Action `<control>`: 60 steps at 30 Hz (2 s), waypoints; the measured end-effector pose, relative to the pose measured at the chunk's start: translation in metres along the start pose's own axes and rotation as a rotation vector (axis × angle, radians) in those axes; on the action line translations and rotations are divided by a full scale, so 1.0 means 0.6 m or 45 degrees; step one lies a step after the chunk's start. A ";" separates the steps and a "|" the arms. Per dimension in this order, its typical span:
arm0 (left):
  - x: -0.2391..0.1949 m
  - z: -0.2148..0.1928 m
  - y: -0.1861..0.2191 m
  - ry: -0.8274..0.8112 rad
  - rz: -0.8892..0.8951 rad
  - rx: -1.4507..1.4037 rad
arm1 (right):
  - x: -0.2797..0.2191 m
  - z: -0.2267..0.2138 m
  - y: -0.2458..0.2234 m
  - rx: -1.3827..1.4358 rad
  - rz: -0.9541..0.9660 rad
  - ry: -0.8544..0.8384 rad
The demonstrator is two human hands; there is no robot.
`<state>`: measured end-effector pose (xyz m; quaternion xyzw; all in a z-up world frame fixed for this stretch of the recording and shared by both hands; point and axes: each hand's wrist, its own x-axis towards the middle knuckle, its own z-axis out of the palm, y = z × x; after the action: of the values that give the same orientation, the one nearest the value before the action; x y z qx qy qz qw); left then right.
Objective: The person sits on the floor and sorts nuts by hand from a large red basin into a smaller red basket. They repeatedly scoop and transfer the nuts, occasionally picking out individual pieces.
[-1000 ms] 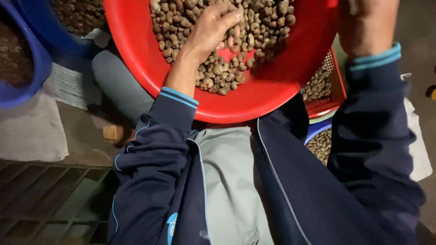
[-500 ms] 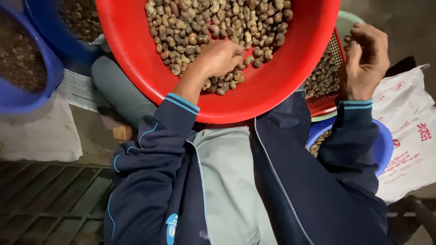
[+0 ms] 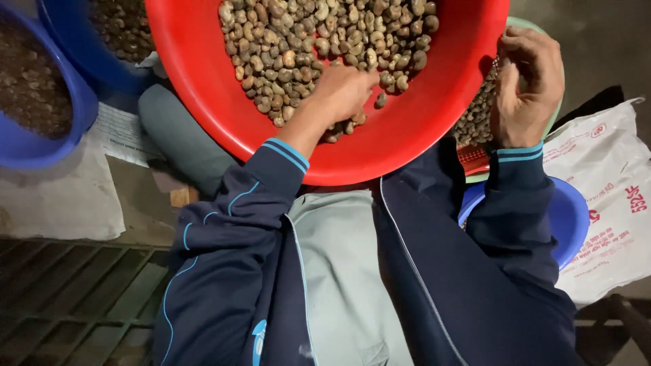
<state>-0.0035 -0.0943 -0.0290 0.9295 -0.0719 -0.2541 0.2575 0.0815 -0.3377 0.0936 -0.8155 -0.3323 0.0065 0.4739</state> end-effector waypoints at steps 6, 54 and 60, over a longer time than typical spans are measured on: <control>-0.032 -0.017 -0.043 0.192 -0.049 -0.240 | 0.015 0.000 -0.016 -0.031 -0.108 -0.010; -0.114 -0.064 -0.069 0.402 -0.326 -0.331 | 0.035 0.205 0.118 -1.092 -0.590 -0.826; -0.110 -0.057 -0.079 0.468 -0.386 -0.343 | 0.041 0.275 0.112 -1.185 -0.495 -1.230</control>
<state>-0.0428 -0.0211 0.0003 0.9176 0.1503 -0.1239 0.3465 0.0828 -0.2196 -0.0423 -0.7653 -0.6139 0.1406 -0.1332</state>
